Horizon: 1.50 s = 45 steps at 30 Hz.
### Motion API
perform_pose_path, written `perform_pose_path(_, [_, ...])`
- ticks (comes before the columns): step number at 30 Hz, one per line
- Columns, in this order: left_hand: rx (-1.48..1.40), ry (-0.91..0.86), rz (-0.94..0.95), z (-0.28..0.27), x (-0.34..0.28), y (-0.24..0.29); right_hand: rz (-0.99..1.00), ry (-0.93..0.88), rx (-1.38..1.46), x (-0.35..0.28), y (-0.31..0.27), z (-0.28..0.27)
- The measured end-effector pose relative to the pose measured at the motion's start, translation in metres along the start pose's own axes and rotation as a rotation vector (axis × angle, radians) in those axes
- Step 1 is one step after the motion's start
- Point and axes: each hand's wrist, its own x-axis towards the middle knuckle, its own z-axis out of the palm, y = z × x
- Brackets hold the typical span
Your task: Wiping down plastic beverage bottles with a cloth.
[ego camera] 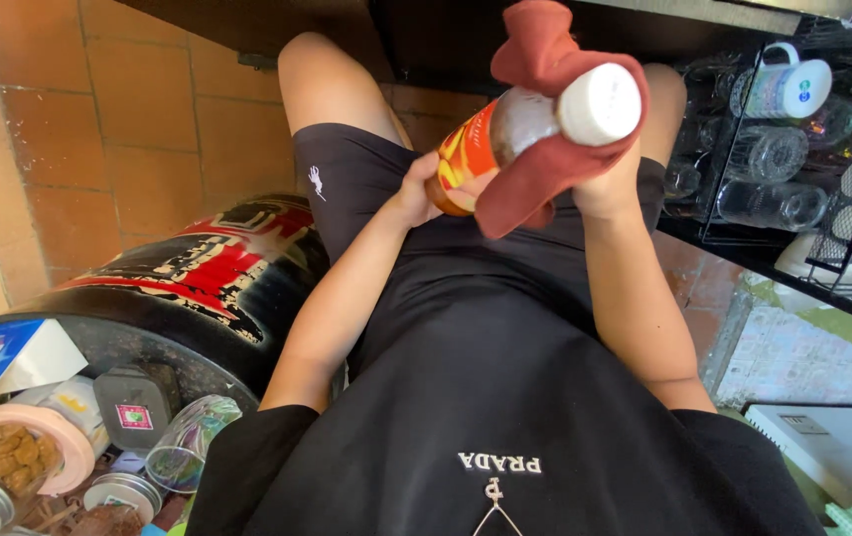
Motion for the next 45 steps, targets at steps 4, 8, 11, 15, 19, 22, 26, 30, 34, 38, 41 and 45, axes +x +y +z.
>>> perform_pose_path(4, [0.393,0.034,0.308,0.019,-0.001,0.01,0.032,0.142,0.024,-0.01,0.035,-0.005])
perform_pose_path(8, [0.61,0.075,0.542,0.026,0.001,0.018,-0.045,0.352,0.117,-0.012,0.046,0.0])
perform_pose_path(11, [0.274,0.05,0.385,0.02,0.005,0.018,-0.039,0.276,0.138,-0.013,0.042,-0.001])
perform_pose_path(15, [0.385,-0.001,0.249,0.015,0.001,0.015,-0.032,0.216,0.183,0.0,0.005,0.019])
perform_pose_path(19, [0.522,-0.134,0.274,0.026,-0.006,0.02,-0.004,0.34,0.191,-0.014,0.054,0.01])
perform_pose_path(22, [0.791,-0.141,0.184,0.028,-0.011,0.012,-0.039,0.25,-0.013,-0.021,0.072,0.021])
perform_pose_path(26, [0.705,0.016,0.155,-0.004,-0.012,-0.02,0.089,-0.06,0.131,-0.017,0.063,0.032])
perform_pose_path(30, [0.321,0.144,0.413,-0.005,-0.019,-0.03,0.141,-0.167,0.264,-0.024,0.081,0.037])
perform_pose_path(34, [0.36,0.254,0.644,-0.022,-0.018,-0.047,0.198,-0.117,0.309,-0.058,0.158,0.042])
perform_pose_path(38, [0.504,0.495,0.766,-0.043,-0.015,-0.058,0.517,0.149,0.784,-0.063,0.174,0.06])
perform_pose_path(41, [0.821,0.559,0.701,-0.027,-0.014,-0.042,0.548,0.184,1.018,-0.048,0.148,0.057])
perform_pose_path(45, [0.839,0.362,0.732,0.061,-0.017,0.01,0.437,0.067,1.101,-0.028,0.093,0.046])
